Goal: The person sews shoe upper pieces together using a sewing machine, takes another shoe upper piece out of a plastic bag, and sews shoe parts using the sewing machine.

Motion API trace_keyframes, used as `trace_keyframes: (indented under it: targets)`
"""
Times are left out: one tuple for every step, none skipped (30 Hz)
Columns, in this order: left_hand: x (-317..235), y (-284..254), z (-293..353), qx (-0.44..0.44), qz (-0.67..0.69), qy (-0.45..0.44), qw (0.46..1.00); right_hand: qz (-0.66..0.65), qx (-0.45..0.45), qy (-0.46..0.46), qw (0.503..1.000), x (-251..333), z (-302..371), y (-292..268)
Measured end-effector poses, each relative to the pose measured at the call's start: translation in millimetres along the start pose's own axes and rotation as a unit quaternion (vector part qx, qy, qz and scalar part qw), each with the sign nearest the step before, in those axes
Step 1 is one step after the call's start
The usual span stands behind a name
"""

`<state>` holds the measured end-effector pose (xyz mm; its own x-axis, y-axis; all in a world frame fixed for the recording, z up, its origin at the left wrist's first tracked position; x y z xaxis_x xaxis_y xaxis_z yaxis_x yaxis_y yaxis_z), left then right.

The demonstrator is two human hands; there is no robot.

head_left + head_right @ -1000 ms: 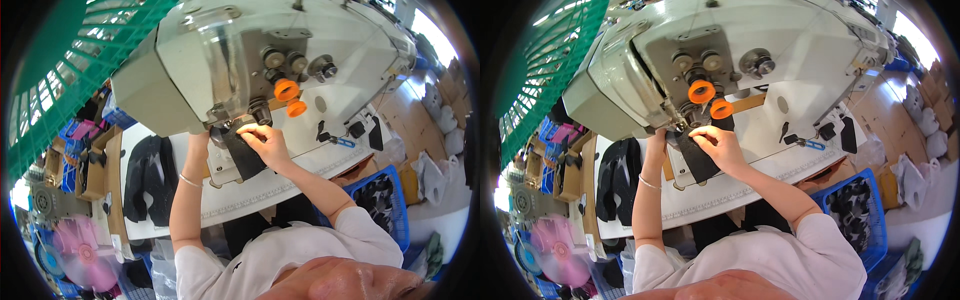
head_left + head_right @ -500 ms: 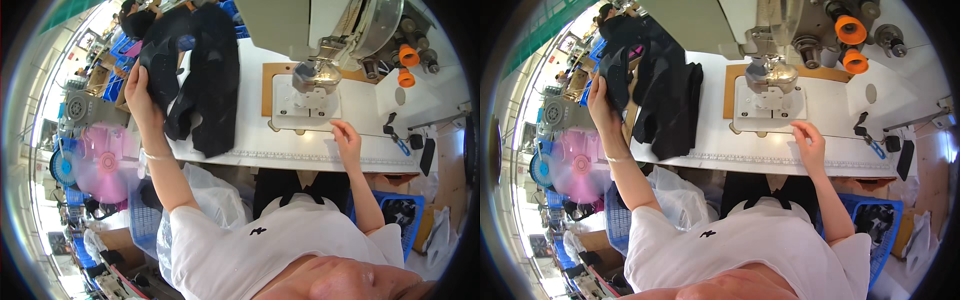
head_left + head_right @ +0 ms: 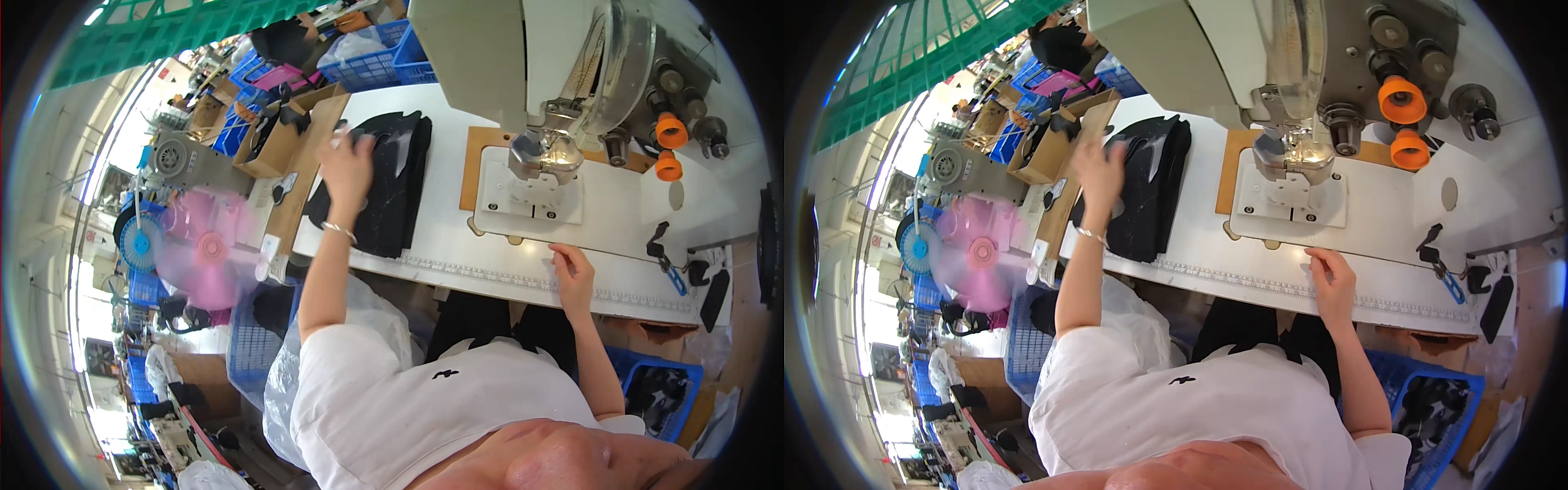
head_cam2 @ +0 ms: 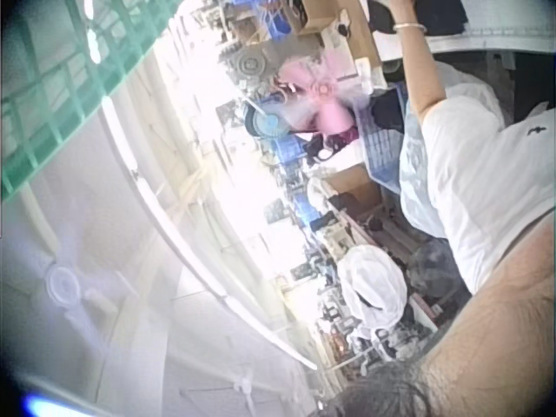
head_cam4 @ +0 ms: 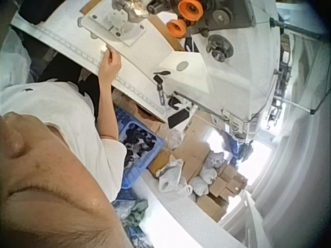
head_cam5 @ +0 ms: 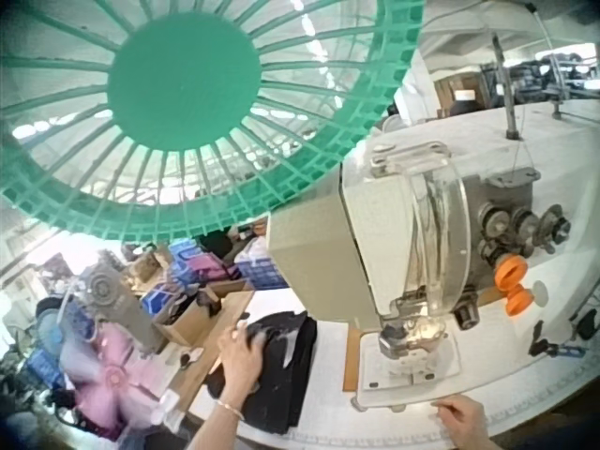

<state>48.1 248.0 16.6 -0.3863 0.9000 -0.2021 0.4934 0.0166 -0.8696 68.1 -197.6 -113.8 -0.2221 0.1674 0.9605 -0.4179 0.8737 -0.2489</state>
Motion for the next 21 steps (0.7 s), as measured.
trace_keyframes:
  targets:
    - [-24,7,23,0.069,0.036,0.024,0.997,-0.003,0.013,-0.003,1.0,1,-1,4]
    - [-50,9,52,0.147,0.039,0.009,0.988,-0.004,0.019,-0.005,1.0,1,-2,7]
    - [-62,19,69,0.254,-0.045,-0.004,0.966,-0.005,0.03,-0.008,1.0,3,-5,12]
    - [-64,26,77,0.255,-0.046,0.016,0.966,-0.006,0.055,-0.014,0.998,5,-7,19]
    - [-55,29,77,0.225,-0.019,0.027,0.974,0.047,0.063,-0.031,0.996,9,-6,20]
    - [-49,30,76,0.188,-0.022,0.052,0.981,0.099,0.071,-0.047,0.991,11,-6,22]
    - [-47,27,75,0.181,-0.022,0.068,0.981,0.099,0.102,-0.051,0.989,12,-6,27]
    - [-49,15,76,0.167,0.012,0.078,0.983,0.11,0.107,-0.057,0.986,15,-6,26]
    - [-53,0,77,0.172,-0.019,0.054,0.983,0.122,0.11,-0.061,0.984,15,-6,24]
    - [-51,-26,84,0.126,-0.067,0.059,0.988,0.143,0.135,-0.067,0.978,15,-7,28]
    - [-51,-59,95,0.064,-0.086,0.08,0.991,0.14,0.167,-0.073,0.973,16,-7,33]
    - [-51,-91,107,0.052,-0.111,0.092,0.988,0.168,0.17,-0.097,0.966,20,-8,34]
    - [-50,-125,124,0.043,-0.135,0.107,0.984,0.193,0.17,-0.12,0.959,23,-7,34]
    - [-38,-146,144,0.072,-0.108,0.094,0.987,0.199,0.172,-0.128,0.956,21,-6,33]
    - [-25,-171,170,0.096,-0.082,0.078,0.989,0.213,0.182,-0.144,0.949,25,-5,36]
    - [-9,-187,200,0.16,-0.014,0.002,0.987,0.212,0.192,-0.135,0.949,20,-6,36]
    - [12,-190,236,0.235,0.036,-0.034,0.971,0.212,0.197,-0.127,0.949,14,-7,35]
    - [29,-182,277,0.329,0.079,-0.095,0.936,0.227,0.196,-0.109,0.948,5,-8,32]
    - [35,-176,317,0.396,0.116,-0.144,0.899,0.228,0.206,-0.108,0.945,7,-4,36]
    - [35,-168,358,0.457,0.152,-0.193,0.855,0.256,0.181,-0.155,0.937,21,1,37]
    - [32,-160,397,0.454,0.15,-0.208,0.853,0.278,0.158,-0.203,0.925,36,10,41]
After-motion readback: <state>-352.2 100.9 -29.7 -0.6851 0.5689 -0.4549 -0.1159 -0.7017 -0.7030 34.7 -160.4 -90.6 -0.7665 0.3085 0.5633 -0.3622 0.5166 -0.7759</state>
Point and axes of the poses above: each hand's wrist, its own z-axis away from the middle knuckle, its own y-axis out of the palm, x = y × z, the point moved 9 cm from there along -z, towards the middle knuckle, and after that the axes turned 14 degrees about x, right-handed, at the moved point
